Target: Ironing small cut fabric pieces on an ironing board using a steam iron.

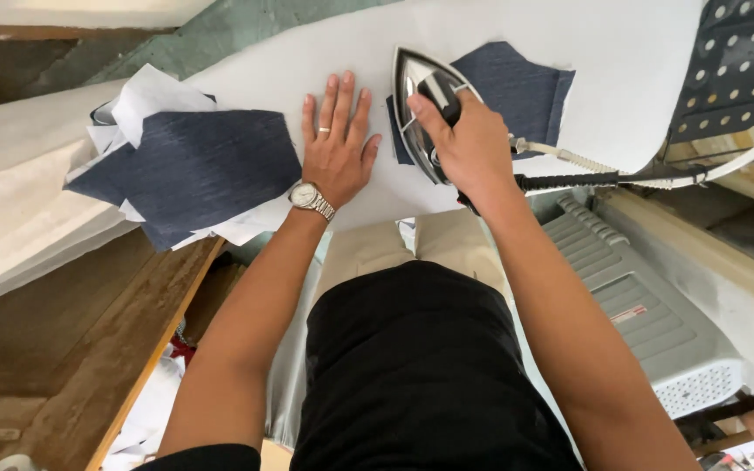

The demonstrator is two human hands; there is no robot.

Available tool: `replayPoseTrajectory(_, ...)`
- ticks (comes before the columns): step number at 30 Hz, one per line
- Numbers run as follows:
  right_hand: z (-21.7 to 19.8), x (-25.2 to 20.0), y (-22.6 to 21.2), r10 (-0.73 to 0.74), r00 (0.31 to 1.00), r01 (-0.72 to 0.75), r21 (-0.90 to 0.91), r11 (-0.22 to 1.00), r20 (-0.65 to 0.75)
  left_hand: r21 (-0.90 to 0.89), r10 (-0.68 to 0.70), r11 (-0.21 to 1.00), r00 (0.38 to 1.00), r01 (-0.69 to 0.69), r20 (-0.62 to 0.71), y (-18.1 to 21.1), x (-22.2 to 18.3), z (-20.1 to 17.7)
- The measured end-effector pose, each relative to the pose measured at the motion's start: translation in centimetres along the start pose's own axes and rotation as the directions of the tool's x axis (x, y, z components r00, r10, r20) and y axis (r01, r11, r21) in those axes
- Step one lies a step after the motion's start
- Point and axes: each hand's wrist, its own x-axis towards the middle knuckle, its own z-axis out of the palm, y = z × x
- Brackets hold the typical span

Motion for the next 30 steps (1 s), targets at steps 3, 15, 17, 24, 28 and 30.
replayPoseTrajectory(3,1.2,-0.7,-0.1,-0.011,0.999,0.011,-0.006,1.000,-0.031,-0.053,0.005,0.999,1.000,-0.006,-0.017,-0.5,-0.7,0.2)
replayPoseTrajectory(15,3.6,-0.9,0.4,0.004,0.998,-0.004,-0.003,1.000,-0.057,-0.255,-0.027,0.967,0.993,-0.003,-0.112,-1.3,-1.0,2.1)
replayPoseTrajectory(17,3.8,-0.2,0.2,0.008,0.997,-0.007,0.008,1.000,-0.080,-0.253,-0.054,0.967,0.984,0.009,-0.168,-1.4,-0.8,2.2)
replayPoseTrajectory(24,0.9,-0.2,4.0,0.002,0.975,-0.002,-0.001,1.000,-0.224,-0.130,0.128,0.983,0.991,-0.133,-0.049,2.7,1.0,1.0)
replayPoseTrajectory(28,-1.2,-0.9,8.4,0.043,0.969,-0.038,0.027,0.999,-0.244,-0.072,0.193,0.980,0.974,-0.186,0.115,5.3,1.9,0.7)
replayPoseTrajectory(30,-1.9,0.2,12.9,0.018,0.944,0.014,0.095,0.995,-0.329,-0.048,0.173,0.985,0.972,-0.167,0.161,5.7,2.6,0.9)
